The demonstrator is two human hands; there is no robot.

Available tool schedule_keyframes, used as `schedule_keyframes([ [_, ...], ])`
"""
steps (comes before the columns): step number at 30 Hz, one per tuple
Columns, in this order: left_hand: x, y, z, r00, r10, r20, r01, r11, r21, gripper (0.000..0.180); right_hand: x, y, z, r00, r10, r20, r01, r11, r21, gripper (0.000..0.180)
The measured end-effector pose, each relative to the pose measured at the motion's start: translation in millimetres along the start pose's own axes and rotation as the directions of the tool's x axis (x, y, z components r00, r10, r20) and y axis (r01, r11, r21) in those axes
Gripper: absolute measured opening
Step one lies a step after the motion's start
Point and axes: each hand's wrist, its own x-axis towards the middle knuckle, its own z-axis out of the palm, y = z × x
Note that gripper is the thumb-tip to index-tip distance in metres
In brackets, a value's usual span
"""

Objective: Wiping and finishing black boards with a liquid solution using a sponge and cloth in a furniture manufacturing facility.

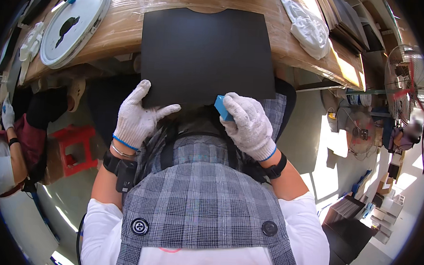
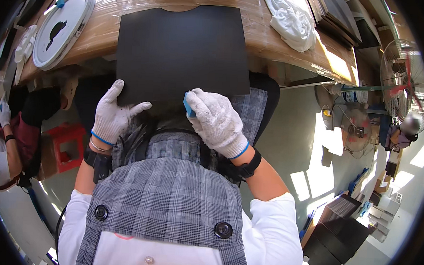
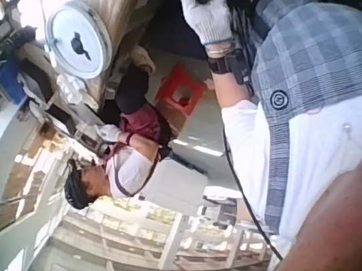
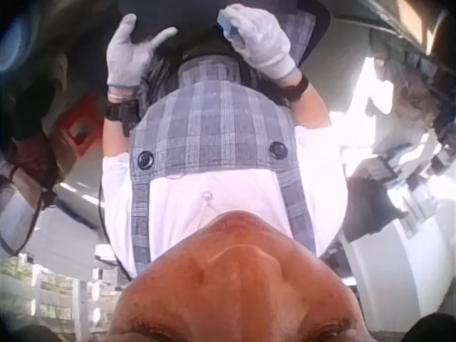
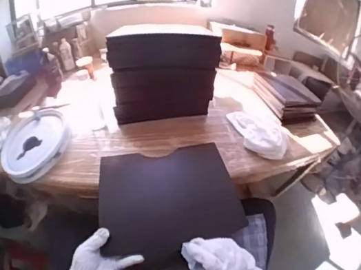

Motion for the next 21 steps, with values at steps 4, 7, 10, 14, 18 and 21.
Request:
schedule_keyframes([
  [4,-0.7,2.5,-7.2,1.0,-0.003,0.011,0.003,1.0,-0.007,0.027,-24.1,24.9,-24.4,0.998,0.057,-0.021,-0.059,0.98,-0.188,0.06],
  [7,-4.7,2.3,-12.5,0.997,0.023,0.072,-0.022,1.0,-0.022,0.029,-25.1,21.4,-27.6,0.997,0.069,-0.019,-0.071,0.972,-0.226,0.06],
  [10,-2.0,1.5,-19.2,0.987,0.031,0.161,-0.024,0.999,-0.048,0.034,-0.4,-0.7,0.1,1.0,-0.01,-0.006,0.01,0.997,-0.075,0.062],
  [14,2.0,1.5,-19.9,0.973,0.021,0.23,-0.038,0.997,0.069,0.055,36.3,-31.0,27.4,0.99,-0.085,0.113,0.08,0.995,0.052,0.064],
  [18,-5.3,8.7,-25.1,0.969,0.028,0.247,-0.042,0.998,0.052,0.064,36.8,-20.4,5.7,0.972,-0.108,0.209,0.119,0.992,-0.038,0.067],
  [21,-10.3,9.3,-29.9,0.97,0.009,0.243,-0.02,0.999,0.042,0.073,25.1,-11.4,-3.4,0.969,-0.089,0.23,0.117,0.987,-0.108,0.065],
])
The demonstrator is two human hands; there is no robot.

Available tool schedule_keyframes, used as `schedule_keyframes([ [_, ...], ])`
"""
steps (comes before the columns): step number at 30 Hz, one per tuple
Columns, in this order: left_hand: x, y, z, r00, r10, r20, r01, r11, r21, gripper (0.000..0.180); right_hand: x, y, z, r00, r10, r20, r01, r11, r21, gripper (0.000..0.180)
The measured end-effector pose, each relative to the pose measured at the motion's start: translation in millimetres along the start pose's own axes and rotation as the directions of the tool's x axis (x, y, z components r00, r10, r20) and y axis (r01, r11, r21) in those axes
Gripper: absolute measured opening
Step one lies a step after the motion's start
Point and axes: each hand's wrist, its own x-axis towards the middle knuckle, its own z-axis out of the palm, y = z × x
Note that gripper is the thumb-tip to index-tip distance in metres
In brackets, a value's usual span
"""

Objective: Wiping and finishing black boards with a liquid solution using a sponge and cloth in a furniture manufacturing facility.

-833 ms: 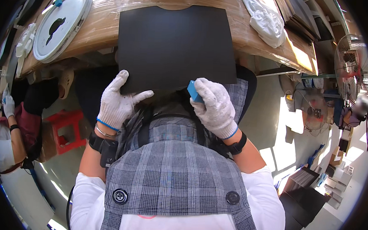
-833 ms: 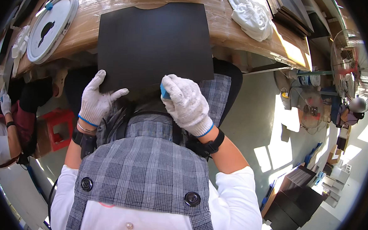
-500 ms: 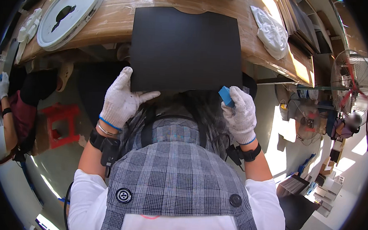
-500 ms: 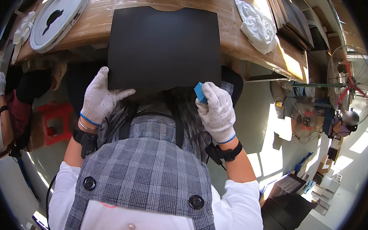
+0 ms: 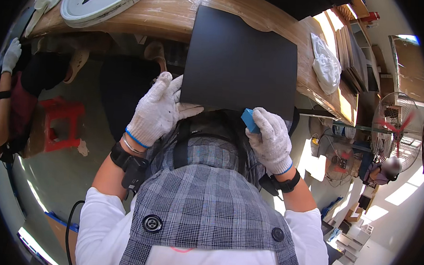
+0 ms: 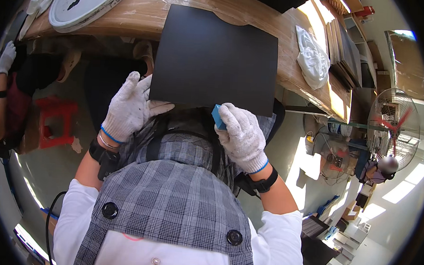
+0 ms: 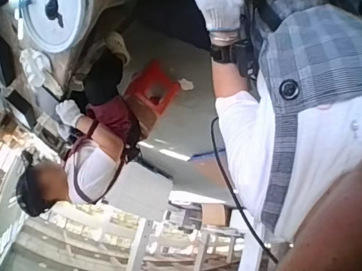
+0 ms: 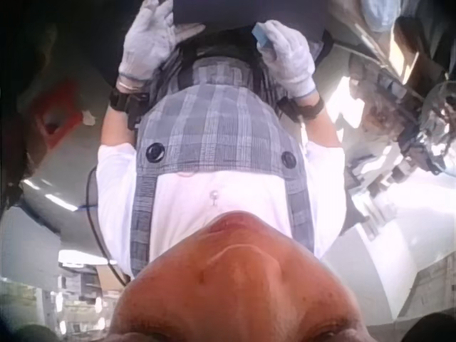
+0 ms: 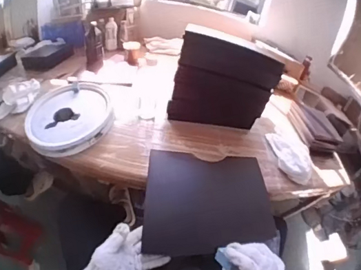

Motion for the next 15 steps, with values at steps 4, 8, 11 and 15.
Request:
schedule_keyframes([
  [4,-1.1,-2.0,2.9,0.997,-0.028,0.068,0.031,0.999,-0.037,0.078,37.3,-28.5,11.7,0.998,-0.051,-0.026,0.053,0.994,0.096,0.06],
  [8,-1.4,-6.0,-3.6,0.996,-0.06,0.063,0.069,0.986,-0.154,0.079,83.8,-57.3,40.5,0.981,-0.192,0.037,0.182,0.965,0.191,0.063],
  [11,-3.1,-3.6,-7.3,0.991,-0.03,0.134,0.052,0.984,-0.169,0.081,82.1,-50.8,31.9,0.97,-0.224,0.091,0.207,0.963,0.172,0.067],
  [15,-1.3,-6.2,-12.0,0.985,-0.022,0.17,0.06,0.972,-0.225,0.083,66.3,-39.5,11.0,0.967,-0.176,0.183,0.168,0.984,0.058,0.071],
])
